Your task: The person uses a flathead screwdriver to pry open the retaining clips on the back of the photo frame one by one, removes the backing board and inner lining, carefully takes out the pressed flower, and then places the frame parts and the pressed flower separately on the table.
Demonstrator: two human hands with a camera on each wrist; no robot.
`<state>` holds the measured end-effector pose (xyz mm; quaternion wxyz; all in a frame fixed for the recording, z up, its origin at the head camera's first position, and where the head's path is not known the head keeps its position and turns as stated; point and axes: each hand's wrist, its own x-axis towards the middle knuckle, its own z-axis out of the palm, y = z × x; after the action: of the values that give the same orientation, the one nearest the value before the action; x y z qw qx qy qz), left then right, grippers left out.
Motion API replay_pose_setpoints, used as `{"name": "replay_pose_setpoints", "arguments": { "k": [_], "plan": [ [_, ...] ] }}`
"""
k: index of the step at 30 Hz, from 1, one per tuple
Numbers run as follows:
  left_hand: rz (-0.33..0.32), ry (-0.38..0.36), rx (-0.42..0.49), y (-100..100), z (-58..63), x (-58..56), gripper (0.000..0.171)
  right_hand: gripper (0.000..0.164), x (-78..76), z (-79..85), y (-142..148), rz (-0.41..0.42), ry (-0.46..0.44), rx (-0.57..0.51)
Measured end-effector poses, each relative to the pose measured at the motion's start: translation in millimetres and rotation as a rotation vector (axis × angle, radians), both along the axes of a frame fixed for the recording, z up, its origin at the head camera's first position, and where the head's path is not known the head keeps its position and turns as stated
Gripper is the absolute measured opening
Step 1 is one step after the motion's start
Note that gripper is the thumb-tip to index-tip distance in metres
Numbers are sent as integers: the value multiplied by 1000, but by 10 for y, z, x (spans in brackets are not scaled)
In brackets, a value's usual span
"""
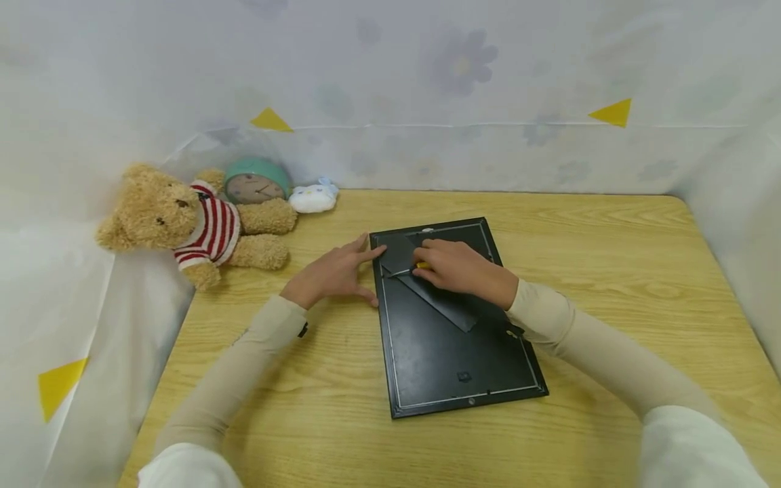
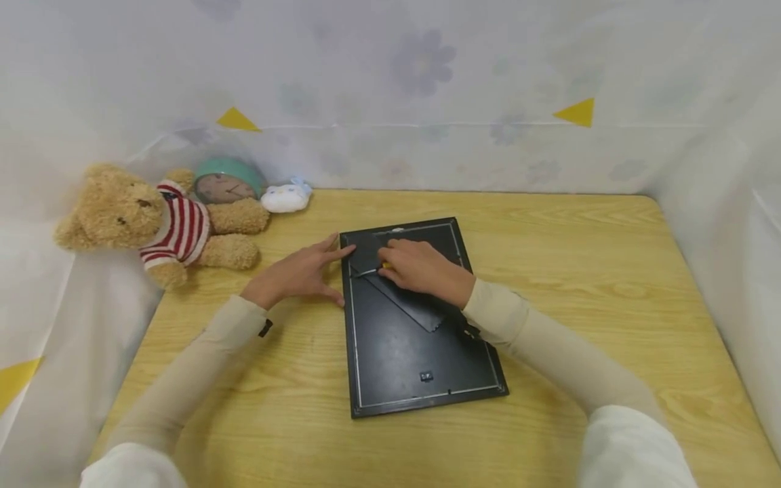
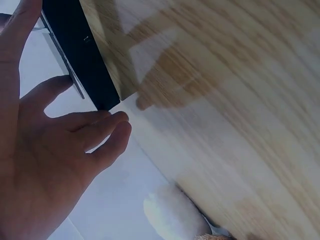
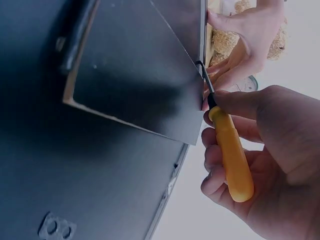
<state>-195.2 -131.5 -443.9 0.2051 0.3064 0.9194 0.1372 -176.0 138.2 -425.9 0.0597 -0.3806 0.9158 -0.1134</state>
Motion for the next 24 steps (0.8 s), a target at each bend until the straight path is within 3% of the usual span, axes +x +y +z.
{"name": "replay_pose_setpoints", "arguments": {
  "k": [8,14,24],
  "plan": [
    [-2,9,-7,20,-14,-1,113,19,-27,-44,-40,-11,-15,5],
    [0,-24,-2,31,-11,4,115,18,-50,-64,-52,-4,-10,10],
    [-5,-32,-34,16,-43,5,119,18,-175,7,-173,109,95,72]
  ]
}}
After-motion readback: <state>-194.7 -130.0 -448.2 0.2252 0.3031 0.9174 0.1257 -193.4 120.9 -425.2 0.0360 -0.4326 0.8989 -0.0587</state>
